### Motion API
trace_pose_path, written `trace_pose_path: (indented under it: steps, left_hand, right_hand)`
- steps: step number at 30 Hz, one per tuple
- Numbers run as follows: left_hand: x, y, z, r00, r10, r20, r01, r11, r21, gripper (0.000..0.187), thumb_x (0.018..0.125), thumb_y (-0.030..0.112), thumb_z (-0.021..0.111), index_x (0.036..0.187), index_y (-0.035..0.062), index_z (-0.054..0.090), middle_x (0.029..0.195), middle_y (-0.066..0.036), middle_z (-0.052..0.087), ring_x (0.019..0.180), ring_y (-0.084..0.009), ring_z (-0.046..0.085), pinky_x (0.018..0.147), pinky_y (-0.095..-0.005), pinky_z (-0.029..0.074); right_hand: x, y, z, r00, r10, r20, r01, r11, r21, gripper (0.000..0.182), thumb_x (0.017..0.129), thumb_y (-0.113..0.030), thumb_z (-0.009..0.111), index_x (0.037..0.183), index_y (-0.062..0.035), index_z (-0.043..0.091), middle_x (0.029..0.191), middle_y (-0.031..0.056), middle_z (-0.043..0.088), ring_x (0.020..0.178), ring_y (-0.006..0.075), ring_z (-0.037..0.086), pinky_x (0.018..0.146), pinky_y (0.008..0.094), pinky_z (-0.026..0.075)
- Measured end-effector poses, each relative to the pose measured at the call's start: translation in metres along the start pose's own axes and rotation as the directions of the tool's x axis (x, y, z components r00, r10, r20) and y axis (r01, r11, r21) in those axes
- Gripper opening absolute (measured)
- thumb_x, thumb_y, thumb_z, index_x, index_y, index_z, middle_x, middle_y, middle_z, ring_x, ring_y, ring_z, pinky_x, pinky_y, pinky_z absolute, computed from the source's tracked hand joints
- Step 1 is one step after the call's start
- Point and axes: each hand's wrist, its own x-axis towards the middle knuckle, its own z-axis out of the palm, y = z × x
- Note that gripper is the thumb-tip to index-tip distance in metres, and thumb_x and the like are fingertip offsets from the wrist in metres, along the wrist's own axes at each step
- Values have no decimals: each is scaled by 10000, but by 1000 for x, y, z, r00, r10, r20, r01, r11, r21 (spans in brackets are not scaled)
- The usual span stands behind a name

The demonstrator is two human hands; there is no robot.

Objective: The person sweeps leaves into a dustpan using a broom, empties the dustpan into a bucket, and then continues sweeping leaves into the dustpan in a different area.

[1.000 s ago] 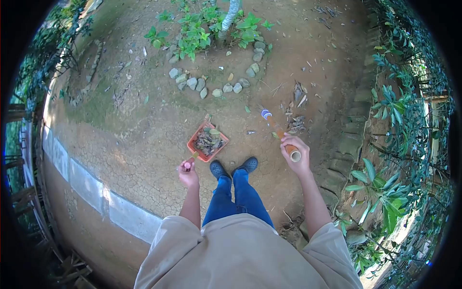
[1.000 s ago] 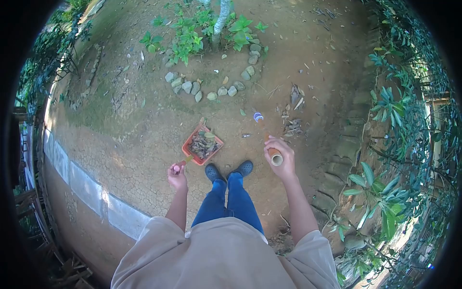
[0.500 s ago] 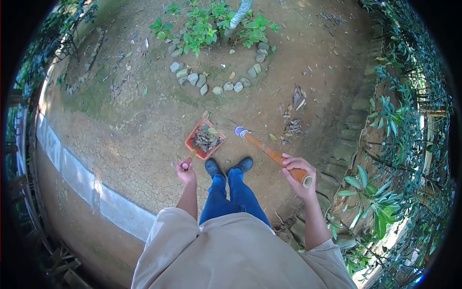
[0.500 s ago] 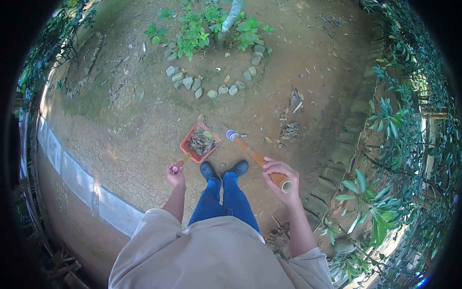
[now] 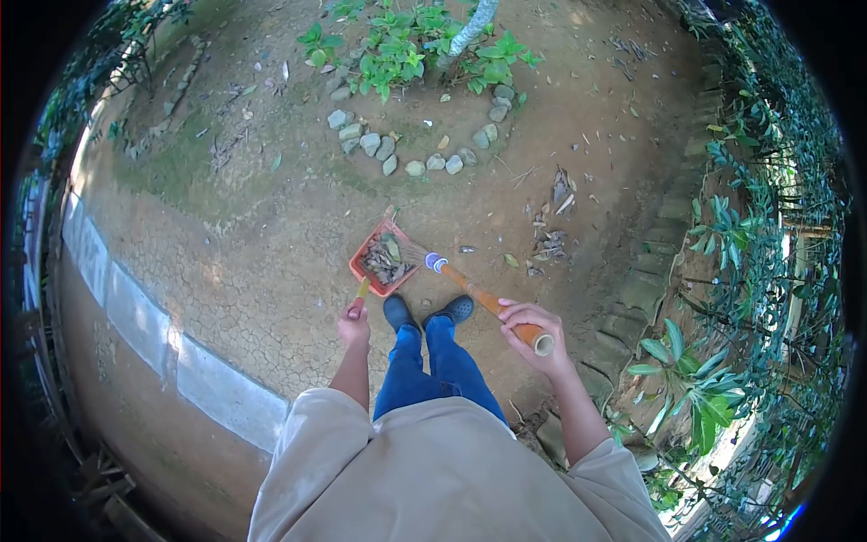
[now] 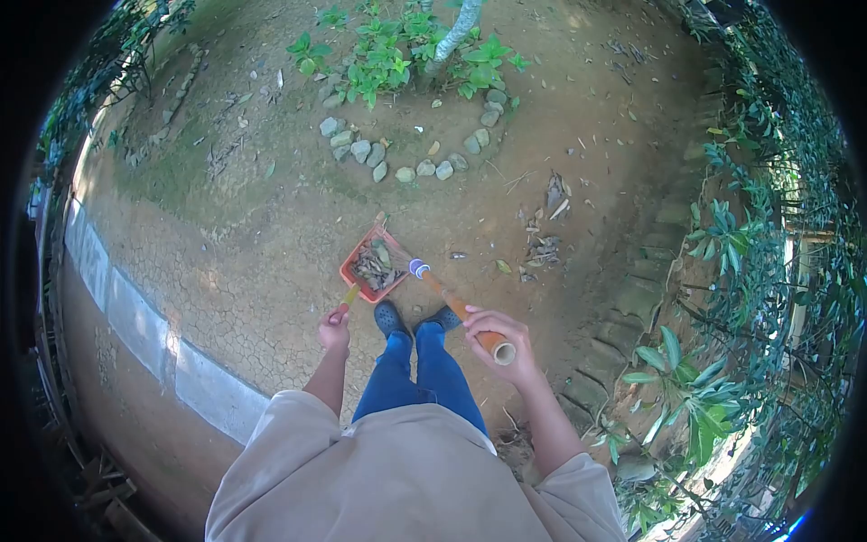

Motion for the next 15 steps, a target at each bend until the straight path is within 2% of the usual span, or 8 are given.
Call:
trace_pose_path:
  steps: [3,7,12,15]
  left_hand:
    - [7,-8,1,998,56,-16,-56,997,-47,394,838,190,806,1206,112,689,1098,-141,728,1009,-276,698,913,-393,529]
    - [8,-7,-6,997,51,-57,-52,998,-20,361,835,179,804,1175,107,706,1076,-138,736,1007,-278,702,911,-396,531]
    - [2,11,-30,993,79,-83,-71,993,98,356,823,176,805,1163,127,713,1043,-135,745,990,-296,708,895,-409,536]
    - [16,-1,-35,989,108,-99,-96,988,121,355,821,183,803,1162,139,714,1047,-137,744,985,-305,708,886,-417,539]
  right_hand:
    - [-7,-19,-9,998,3,-57,-3,1000,6,176,769,121,731,850,-18,658,1004,114,723,1134,320,684,992,428,532]
    - [-10,-35,-17,984,13,-176,-15,1000,-11,147,775,96,736,852,-9,668,982,122,724,1098,324,699,966,410,540]
    - [-6,-31,-12,981,-11,-192,-4,997,-75,151,769,94,742,851,-7,667,982,126,725,1098,329,699,961,411,539]
    - [-6,-24,-4,982,-25,-188,5,994,-109,145,770,87,742,848,-7,666,978,125,725,1098,328,699,959,412,540]
